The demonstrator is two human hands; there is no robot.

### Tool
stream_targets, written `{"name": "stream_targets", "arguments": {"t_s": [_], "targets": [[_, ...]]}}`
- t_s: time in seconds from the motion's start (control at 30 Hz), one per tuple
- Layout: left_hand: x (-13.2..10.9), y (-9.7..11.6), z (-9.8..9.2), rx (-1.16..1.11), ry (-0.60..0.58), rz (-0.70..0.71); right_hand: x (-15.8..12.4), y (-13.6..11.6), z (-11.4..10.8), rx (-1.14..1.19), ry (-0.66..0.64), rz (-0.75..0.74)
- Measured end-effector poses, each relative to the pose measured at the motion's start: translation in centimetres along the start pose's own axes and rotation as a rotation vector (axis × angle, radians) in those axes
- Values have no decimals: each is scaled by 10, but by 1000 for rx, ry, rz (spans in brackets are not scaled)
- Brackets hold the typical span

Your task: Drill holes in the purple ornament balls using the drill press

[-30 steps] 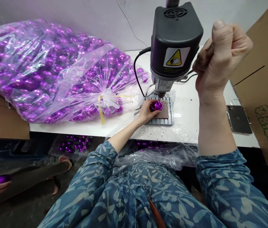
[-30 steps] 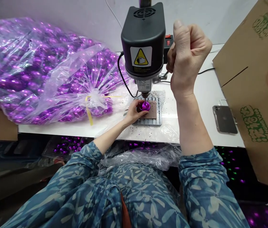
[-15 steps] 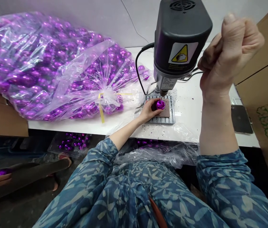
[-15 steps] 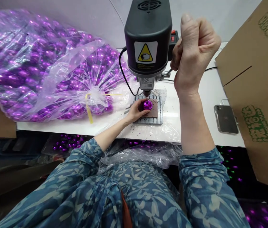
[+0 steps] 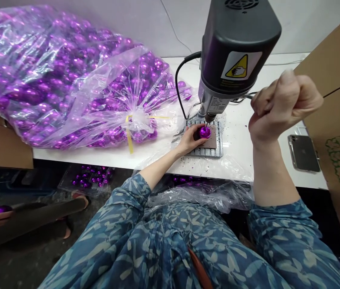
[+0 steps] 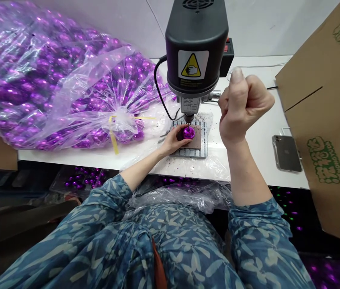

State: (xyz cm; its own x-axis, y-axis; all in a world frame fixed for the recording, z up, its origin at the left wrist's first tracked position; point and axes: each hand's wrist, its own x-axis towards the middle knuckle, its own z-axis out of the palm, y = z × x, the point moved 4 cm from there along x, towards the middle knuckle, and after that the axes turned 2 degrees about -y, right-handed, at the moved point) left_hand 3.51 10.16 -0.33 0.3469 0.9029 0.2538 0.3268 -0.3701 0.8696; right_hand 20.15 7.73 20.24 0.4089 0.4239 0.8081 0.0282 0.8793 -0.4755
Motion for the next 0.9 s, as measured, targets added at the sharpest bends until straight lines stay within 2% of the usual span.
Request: {"name": "stream_targets", "arguments": {"t_s": [0.2,0.67,0.9], "targets": [[-1,0,0,-2,5,21,-10,-2,-1,48,70,-82],[-2,0,0,14,-1,30,-27,26,-22,93,51,-273],[-2,-2,2,-5,-1,17,-34,28,-28,28,17,-276]]}}
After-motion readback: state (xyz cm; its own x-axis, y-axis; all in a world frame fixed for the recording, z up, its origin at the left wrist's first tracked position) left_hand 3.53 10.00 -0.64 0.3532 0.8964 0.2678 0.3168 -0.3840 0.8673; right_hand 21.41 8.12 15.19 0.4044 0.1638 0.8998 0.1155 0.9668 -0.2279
